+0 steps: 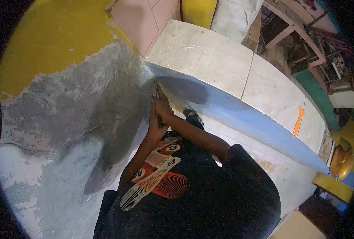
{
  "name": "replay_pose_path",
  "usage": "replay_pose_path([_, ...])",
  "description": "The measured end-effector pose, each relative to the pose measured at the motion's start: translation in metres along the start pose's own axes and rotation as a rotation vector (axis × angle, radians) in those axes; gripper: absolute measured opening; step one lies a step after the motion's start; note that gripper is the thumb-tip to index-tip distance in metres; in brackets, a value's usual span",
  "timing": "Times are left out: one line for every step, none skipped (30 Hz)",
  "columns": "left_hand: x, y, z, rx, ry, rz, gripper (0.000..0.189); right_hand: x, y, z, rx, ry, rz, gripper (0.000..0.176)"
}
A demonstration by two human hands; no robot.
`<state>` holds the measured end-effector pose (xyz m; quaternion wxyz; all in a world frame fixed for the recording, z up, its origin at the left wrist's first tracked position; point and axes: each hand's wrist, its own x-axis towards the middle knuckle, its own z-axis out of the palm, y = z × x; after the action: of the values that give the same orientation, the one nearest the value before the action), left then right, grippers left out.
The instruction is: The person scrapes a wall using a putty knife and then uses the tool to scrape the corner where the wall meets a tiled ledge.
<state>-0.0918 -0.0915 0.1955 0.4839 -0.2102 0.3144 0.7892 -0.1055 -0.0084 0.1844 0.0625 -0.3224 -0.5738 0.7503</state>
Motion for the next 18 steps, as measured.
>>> replay_pose_path([0.002,-0.003,-0.003,-0.017,0.001,-0.006,0.066,0.001,0.003,-0.002,0.025,-0.019,-0.018,0.049])
replay_pose_path([0.001,-0.007,-0.007,-0.023,0.004,-0.009,0.066,0.001,0.010,-0.002,0.036,-0.029,-0.027,0.049])
replay_pose_path([-0.004,-0.007,-0.004,-0.002,0.033,-0.006,0.068,0.003,0.018,-0.002,0.047,-0.040,-0.037,0.048])
replay_pose_path([-0.008,-0.005,0.000,0.020,0.058,0.002,0.069,0.006,0.031,0.000,0.075,-0.035,-0.023,0.047])
replay_pose_path([-0.010,-0.001,0.004,0.021,0.051,0.009,0.069,0.011,0.041,0.001,0.088,-0.035,-0.018,0.047])
replay_pose_path([-0.015,0.001,0.005,0.020,0.051,0.002,0.070,0.009,0.035,0.004,0.102,-0.034,-0.013,0.047])
replay_pose_path([-0.019,0.001,0.004,0.021,0.053,-0.008,0.071,0.005,0.030,0.006,0.115,-0.025,-0.078,0.047])
replay_pose_path([-0.009,-0.002,-0.012,0.023,0.057,-0.013,0.071,0.002,0.025,0.007,0.123,-0.016,-0.110,0.047])
replay_pose_path([0.014,-0.008,-0.039,0.130,-0.014,0.060,0.070,-0.002,0.019,0.008,0.130,-0.007,-0.142,0.047])
replay_pose_path([0.015,-0.011,-0.040,0.181,-0.051,0.090,0.069,0.001,0.017,0.007,0.134,0.006,-0.101,0.047])
replay_pose_path([0.017,-0.013,-0.041,0.231,-0.087,0.121,0.069,-0.002,0.018,0.004,0.132,0.015,-0.076,0.046])
replay_pose_path([-0.004,-0.010,-0.014,0.285,-0.056,0.126,0.068,-0.005,0.022,0.001,0.129,0.023,-0.051,0.046])
replay_pose_path([-0.009,-0.007,-0.006,0.314,-0.048,0.136,0.068,-0.004,0.029,-0.002,0.049,0.027,0.021,0.045])
replay_pose_path([-0.014,-0.005,0.002,0.343,-0.040,0.145,0.068,-0.001,0.030,-0.002,-0.028,0.031,0.086,0.045])
replay_pose_path([-0.015,-0.005,-0.003,0.177,-0.060,0.094,0.067,-0.003,0.024,0.002,-0.027,0.030,0.074,0.045])
replay_pose_path([-0.012,-0.005,-0.010,0.009,-0.079,0.041,0.066,-0.009,0.018,0.007,-0.091,0.054,-0.053,0.044])
replay_pose_path([-0.005,-0.004,-0.017,0.013,-0.082,0.042,0.066,-0.015,0.011,0.012,-0.152,0.081,-0.175,0.042])
replay_pose_path([0.004,-0.003,-0.027,-0.016,-0.104,0.058,0.065,-0.014,0.006,0.014,-0.147,0.085,-0.172,0.042])
